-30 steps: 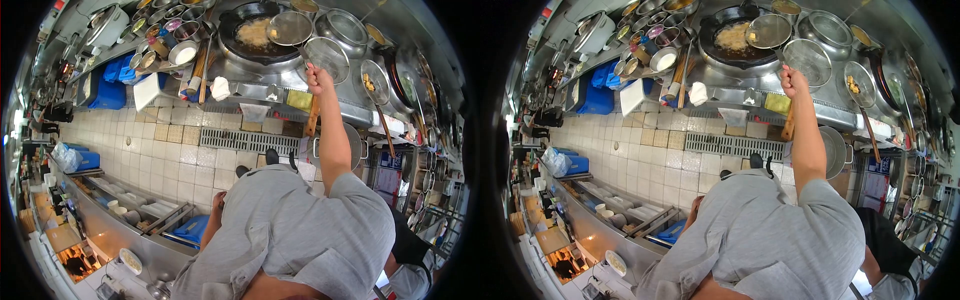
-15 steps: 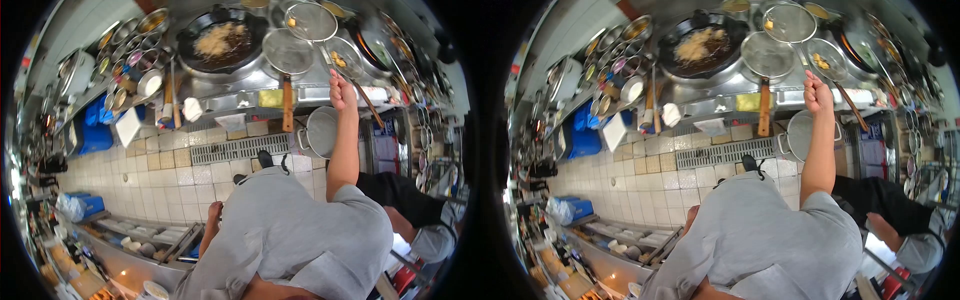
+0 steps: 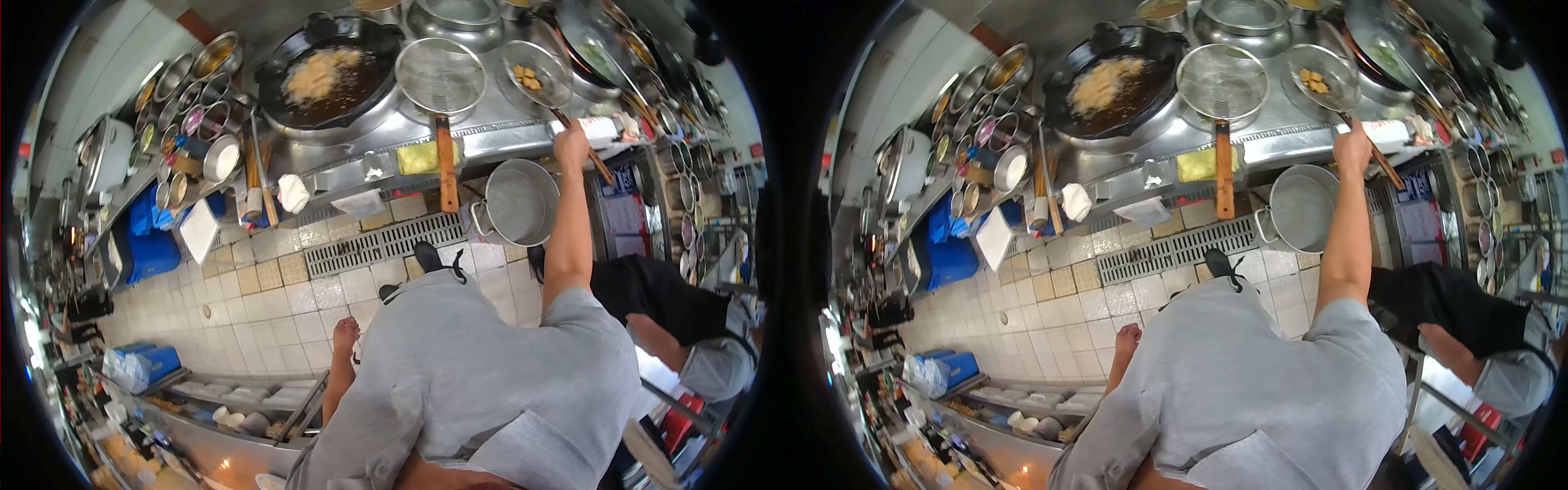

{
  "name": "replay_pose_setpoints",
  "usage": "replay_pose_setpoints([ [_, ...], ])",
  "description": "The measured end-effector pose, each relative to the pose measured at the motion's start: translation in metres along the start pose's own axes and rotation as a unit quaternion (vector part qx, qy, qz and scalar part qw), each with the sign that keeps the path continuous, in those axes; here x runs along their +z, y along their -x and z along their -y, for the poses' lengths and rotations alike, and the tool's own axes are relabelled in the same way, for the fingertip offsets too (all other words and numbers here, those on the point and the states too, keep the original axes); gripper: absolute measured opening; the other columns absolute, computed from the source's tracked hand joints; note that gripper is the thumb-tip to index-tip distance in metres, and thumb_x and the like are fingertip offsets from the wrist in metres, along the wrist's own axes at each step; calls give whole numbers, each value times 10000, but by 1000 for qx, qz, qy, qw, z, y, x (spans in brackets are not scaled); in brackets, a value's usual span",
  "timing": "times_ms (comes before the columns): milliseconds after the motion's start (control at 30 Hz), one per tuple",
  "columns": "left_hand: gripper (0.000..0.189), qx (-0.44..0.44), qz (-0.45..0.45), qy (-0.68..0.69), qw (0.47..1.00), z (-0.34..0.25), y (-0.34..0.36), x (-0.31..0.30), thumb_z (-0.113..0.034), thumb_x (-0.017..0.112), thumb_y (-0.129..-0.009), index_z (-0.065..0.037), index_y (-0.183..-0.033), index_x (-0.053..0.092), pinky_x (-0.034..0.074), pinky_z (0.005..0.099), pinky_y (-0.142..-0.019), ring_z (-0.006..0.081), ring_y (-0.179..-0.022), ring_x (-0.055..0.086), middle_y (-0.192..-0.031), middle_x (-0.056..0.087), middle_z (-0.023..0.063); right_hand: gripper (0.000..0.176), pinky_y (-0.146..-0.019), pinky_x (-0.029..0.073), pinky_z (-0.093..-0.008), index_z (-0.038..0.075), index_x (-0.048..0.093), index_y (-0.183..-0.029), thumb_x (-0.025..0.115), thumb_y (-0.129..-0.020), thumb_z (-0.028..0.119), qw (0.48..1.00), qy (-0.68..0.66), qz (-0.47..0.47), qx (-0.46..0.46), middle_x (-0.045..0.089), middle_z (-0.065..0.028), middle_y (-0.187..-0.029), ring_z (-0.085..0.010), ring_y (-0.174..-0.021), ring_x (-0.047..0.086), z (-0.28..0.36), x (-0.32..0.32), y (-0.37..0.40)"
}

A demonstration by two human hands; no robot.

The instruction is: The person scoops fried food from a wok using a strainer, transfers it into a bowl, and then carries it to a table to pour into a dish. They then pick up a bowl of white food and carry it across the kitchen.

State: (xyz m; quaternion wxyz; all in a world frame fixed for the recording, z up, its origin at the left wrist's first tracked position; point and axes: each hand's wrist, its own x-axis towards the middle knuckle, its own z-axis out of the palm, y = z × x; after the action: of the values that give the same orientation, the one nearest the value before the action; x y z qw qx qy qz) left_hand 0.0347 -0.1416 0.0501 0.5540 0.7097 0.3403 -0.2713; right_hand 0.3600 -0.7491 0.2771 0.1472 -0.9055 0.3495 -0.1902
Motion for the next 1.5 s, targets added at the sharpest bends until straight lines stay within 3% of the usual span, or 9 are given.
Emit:
replay_pose_setpoints([
  [200,194,-44,-54,3,998,21,23,13,-216,531,-825,-52,-918,577,421,241,-507,105,-594,522,-651,544,16,352,-824,426,-396,30,543,-1120,453,-781,56,970,-220,-15,-98,623,-195,-954,-360,-940,576,62,7,25],
  [333,226,141,-16,-167,976,109,3,4,-257,556,-809,-47,-860,624,427,278,-508,127,-553,519,-607,553,31,363,-375,332,-254,48,540,-1144,450,-793,33,837,-496,232,20,494,-21,-621,-98,-435,425,138,13,55],
  [433,286,79,-91,-131,984,124,12,16,-304,590,-775,-52,-895,652,424,289,-515,144,-537,517,-665,598,59,379,-308,218,-237,66,527,-1159,450,-790,24,792,-539,285,23,448,-5,-571,-66,-361,327,192,30,72],
  [533,323,-39,-85,-5,996,122,28,22,-306,602,-761,-54,-958,651,421,283,-519,139,-543,517,-714,626,78,391,-312,243,-250,62,514,-1167,449,-785,19,789,-508,344,18,461,-15,-571,-80,-357,343,224,64,67],
  [667,314,-46,-130,34,990,130,36,32,-282,589,-777,-45,-975,637,424,286,-521,134,-554,518,-762,640,88,349,-315,235,-249,56,504,-1120,421,-785,3,819,-445,363,11,464,-36,-583,-81,-363,317,261,87,79],
  [833,335,-60,-127,101,985,142,45,44,-290,572,-786,-39,-1001,622,440,285,-558,143,-607,548,-789,639,93,225,-315,222,-229,45,455,-1038,391,-825,14,643,-546,522,130,448,-43,-597,-71,-369,256,279,139,86],
  [933,370,-24,-128,42,991,169,46,52,-258,494,-870,41,-1077,559,450,281,-784,179,-905,577,-981,623,122,198,-320,210,-219,39,424,-1044,347,-862,23,573,-559,577,162,440,-50,-590,-70,-371,253,292,150,94],
  [1100,309,30,-135,166,976,190,60,58,-239,519,-830,14,-982,607,453,288,-738,198,-843,602,-895,644,142,188,-316,184,-194,30,409,-1051,334,-879,34,503,-562,633,176,444,-57,-601,-62,-383,260,300,151,102],
  [1500,322,-19,-163,90,982,152,39,45,-281,591,-788,-20,-974,626,449,293,-718,198,-823,603,-879,651,130,294,-316,207,-208,48,420,-1132,386,-842,18,553,-507,659,47,455,-13,-607,-49,-371,249,256,101,110],
])
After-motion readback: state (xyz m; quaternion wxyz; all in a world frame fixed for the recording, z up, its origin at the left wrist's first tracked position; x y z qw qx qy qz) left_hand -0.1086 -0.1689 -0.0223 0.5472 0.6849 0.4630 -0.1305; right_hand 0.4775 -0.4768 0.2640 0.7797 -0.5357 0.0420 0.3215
